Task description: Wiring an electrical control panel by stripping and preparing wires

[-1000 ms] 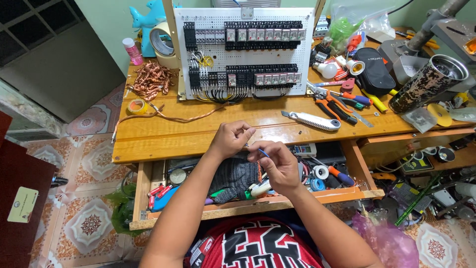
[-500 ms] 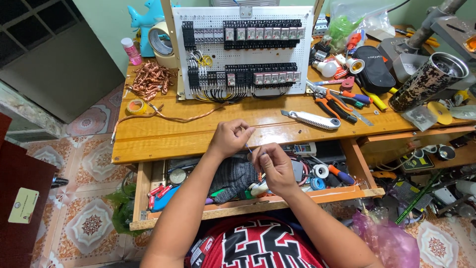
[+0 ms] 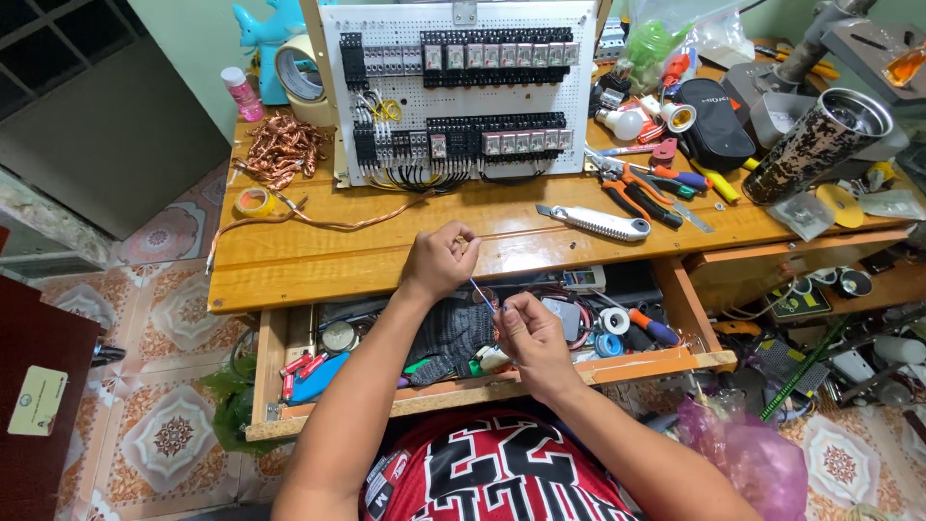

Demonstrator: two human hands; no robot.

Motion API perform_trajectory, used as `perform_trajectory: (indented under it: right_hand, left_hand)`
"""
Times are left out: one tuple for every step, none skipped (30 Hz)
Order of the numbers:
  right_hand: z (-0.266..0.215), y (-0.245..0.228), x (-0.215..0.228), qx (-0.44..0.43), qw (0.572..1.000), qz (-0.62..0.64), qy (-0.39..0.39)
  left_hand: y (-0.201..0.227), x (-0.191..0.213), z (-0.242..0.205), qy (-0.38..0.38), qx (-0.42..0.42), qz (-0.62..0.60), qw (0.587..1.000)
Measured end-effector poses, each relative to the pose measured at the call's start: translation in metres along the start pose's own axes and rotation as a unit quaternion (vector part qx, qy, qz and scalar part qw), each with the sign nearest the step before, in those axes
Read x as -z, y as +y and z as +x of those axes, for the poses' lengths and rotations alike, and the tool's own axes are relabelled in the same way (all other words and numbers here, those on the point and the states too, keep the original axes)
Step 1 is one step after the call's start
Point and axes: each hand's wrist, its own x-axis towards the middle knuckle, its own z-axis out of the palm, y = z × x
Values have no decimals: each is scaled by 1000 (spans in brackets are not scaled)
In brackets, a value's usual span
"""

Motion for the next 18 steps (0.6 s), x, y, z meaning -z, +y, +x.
perform_trajectory:
  right_hand:
    - [-1, -2, -2, 0, 1000, 0, -1]
    - [-3, -3, -3, 1, 1000, -5, 6]
    - [-4, -4, -3, 3, 1000, -9, 13]
    - [-5, -2, -3, 2, 1000, -9, 14]
    - [-6, 0, -2, 1, 1000, 0, 15]
    - [-7, 3, 0, -1, 1000, 8, 15]
    - [-8, 3, 0, -2, 1000, 7, 14]
    - [-9, 4, 0, 1, 1000, 3, 16]
    - [-11, 5, 0, 4, 1000, -1, 18]
    - [-12, 4, 0, 5, 1000, 0, 15]
    - [-13, 4, 0, 3, 1000, -3, 17]
    - [-15, 3, -1, 1, 1000, -5, 18]
    - [-15, 3, -2, 2, 1000, -3, 16]
    - [-16, 4, -1, 7, 1000, -7, 18]
    - [-18, 5, 0, 12, 1000, -11, 20]
    - [-18, 7, 1, 11, 1000, -11, 20]
    - [-18, 9, 4, 14, 1000, -5, 20]
    - [-19, 11, 5, 16, 1000, 2, 22]
  left_hand:
    - [0, 0, 0, 1, 0, 1, 1000]
    - [0, -1, 0, -7, 5, 5, 1000]
    - [0, -1, 0, -14, 10, 10, 1000]
    - [0, -1, 0, -15, 10, 10, 1000]
    - [0, -1, 1, -22, 10, 11, 1000]
    - [0, -2, 1, -28, 11, 11, 999]
    - [0, -3, 1, -26, 12, 11, 1000]
    - [-1, -3, 0, -26, 11, 14, 1000]
    - [-1, -3, -1, -26, 9, 17, 999]
    - [-2, -3, -1, -24, 9, 19, 999]
    - [-3, -3, -2, -29, 8, 22, 999]
    - [-3, -2, -2, -35, 7, 26, 999]
    - [-2, 0, -1, -34, 7, 29, 999]
    - [-1, -1, 0, -42, 10, 30, 999]
    - [0, -1, 0, -50, 13, 30, 998]
    - [0, -1, 0, -50, 13, 31, 998]
    - [0, -1, 0, -53, 14, 31, 998]
    - [0, -2, 0, -56, 14, 32, 998]
